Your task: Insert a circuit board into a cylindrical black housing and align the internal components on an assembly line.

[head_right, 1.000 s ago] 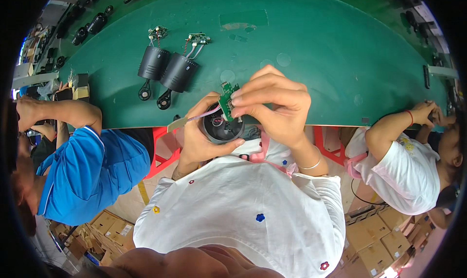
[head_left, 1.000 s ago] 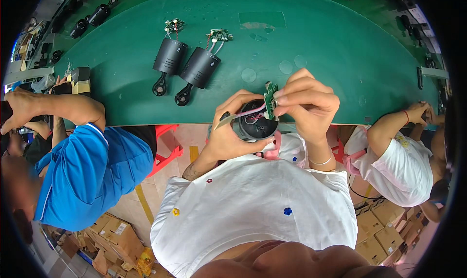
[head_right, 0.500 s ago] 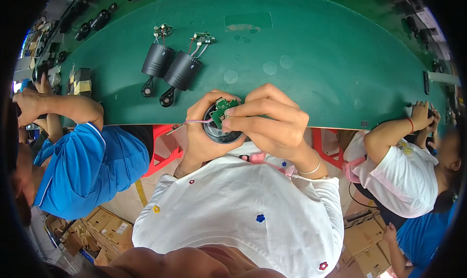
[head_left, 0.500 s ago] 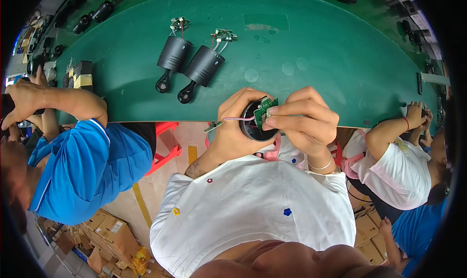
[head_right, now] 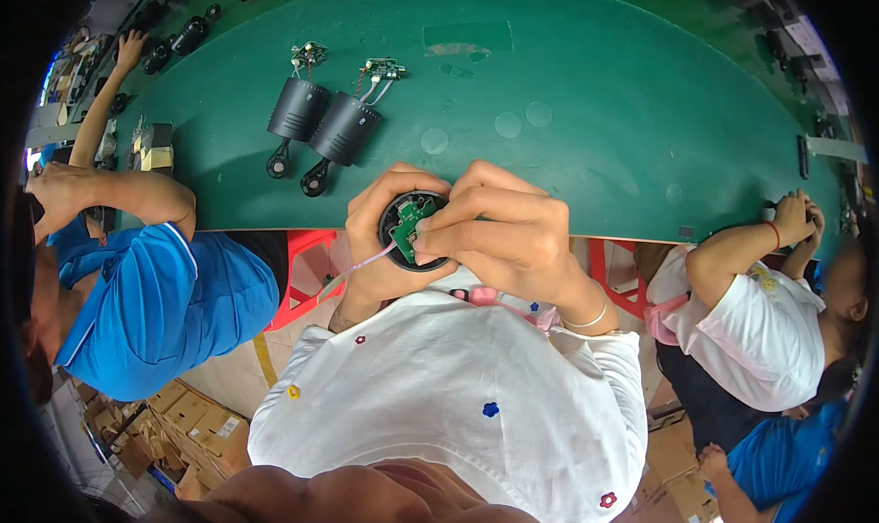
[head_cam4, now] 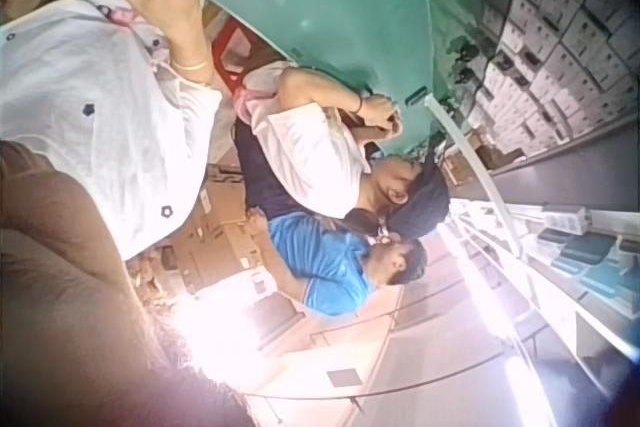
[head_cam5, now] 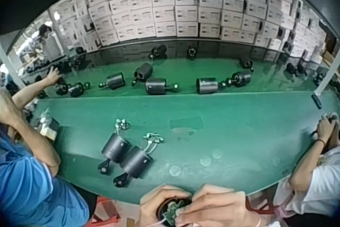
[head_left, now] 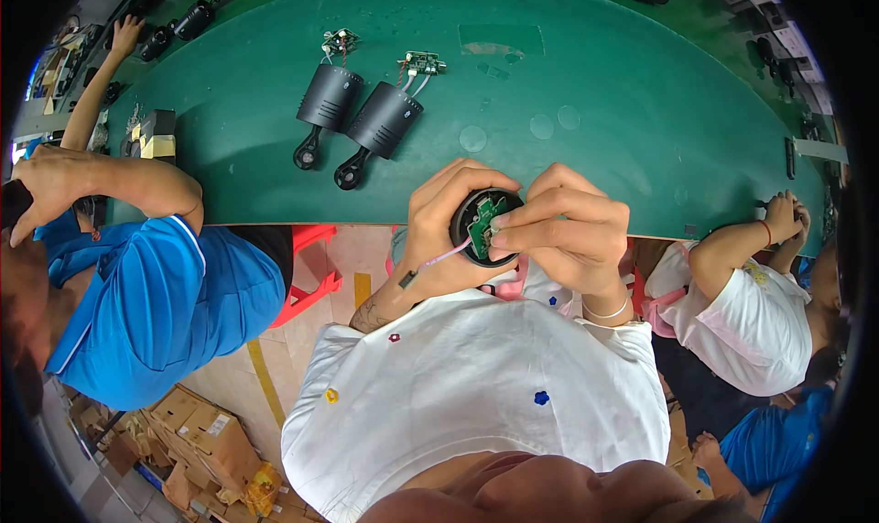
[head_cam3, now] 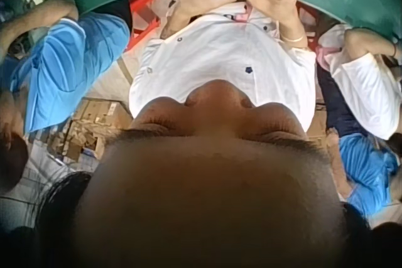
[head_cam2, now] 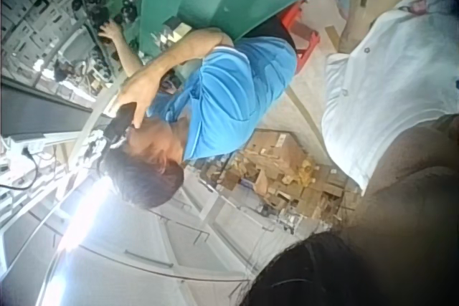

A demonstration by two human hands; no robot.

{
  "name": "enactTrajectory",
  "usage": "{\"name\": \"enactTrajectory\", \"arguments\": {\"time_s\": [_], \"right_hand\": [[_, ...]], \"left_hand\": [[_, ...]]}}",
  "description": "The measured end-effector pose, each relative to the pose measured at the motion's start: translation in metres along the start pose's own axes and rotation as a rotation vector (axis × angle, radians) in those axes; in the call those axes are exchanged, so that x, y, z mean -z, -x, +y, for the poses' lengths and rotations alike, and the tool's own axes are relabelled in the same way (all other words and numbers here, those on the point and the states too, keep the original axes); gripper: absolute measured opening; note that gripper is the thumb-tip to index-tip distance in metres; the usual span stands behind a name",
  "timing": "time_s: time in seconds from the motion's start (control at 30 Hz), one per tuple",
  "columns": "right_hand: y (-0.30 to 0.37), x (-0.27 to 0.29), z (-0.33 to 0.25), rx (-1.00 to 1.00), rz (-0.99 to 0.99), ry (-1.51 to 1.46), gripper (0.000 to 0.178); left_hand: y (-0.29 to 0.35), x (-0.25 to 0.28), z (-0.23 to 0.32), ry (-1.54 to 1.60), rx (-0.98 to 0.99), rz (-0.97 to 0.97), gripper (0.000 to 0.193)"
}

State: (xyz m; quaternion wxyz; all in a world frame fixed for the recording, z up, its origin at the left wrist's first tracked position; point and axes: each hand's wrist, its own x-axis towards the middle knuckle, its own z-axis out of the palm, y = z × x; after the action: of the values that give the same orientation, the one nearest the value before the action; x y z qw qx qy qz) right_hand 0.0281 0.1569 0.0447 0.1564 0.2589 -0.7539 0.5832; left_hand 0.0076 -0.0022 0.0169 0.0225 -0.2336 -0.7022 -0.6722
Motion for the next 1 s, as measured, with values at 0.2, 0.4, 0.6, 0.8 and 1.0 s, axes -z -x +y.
{"name": "enactTrajectory", "arguments": {"time_s": [0.2, 0.4, 0.6, 0.8, 1.0], "right_hand": [[-0.005, 0.0, -0.006, -0.048, -0.076, 0.024, 0.014], [-0.008, -0.005, -0.012, -0.021, -0.1, 0.174, 0.02], [-0.005, -0.008, -0.015, 0.021, -0.061, 0.315, 0.02], [-0.015, 0.007, -0.006, -0.118, -0.247, 0.18, 0.015], [-0.007, -0.014, 0.003, 0.123, -0.065, 0.338, 0.012]], "left_hand": [[-0.003, 0.004, 0.0, -0.06, -0.108, -0.012, 0.042], [-0.005, 0.004, 0.003, -0.132, -0.15, 0.014, 0.037], [-0.007, 0.006, 0.005, -0.182, -0.159, 0.019, 0.035], [-0.006, 0.008, 0.004, -0.216, -0.075, -0.058, 0.036], [-0.01, 0.01, 0.0, -0.222, -0.069, -0.036, 0.038]]}}
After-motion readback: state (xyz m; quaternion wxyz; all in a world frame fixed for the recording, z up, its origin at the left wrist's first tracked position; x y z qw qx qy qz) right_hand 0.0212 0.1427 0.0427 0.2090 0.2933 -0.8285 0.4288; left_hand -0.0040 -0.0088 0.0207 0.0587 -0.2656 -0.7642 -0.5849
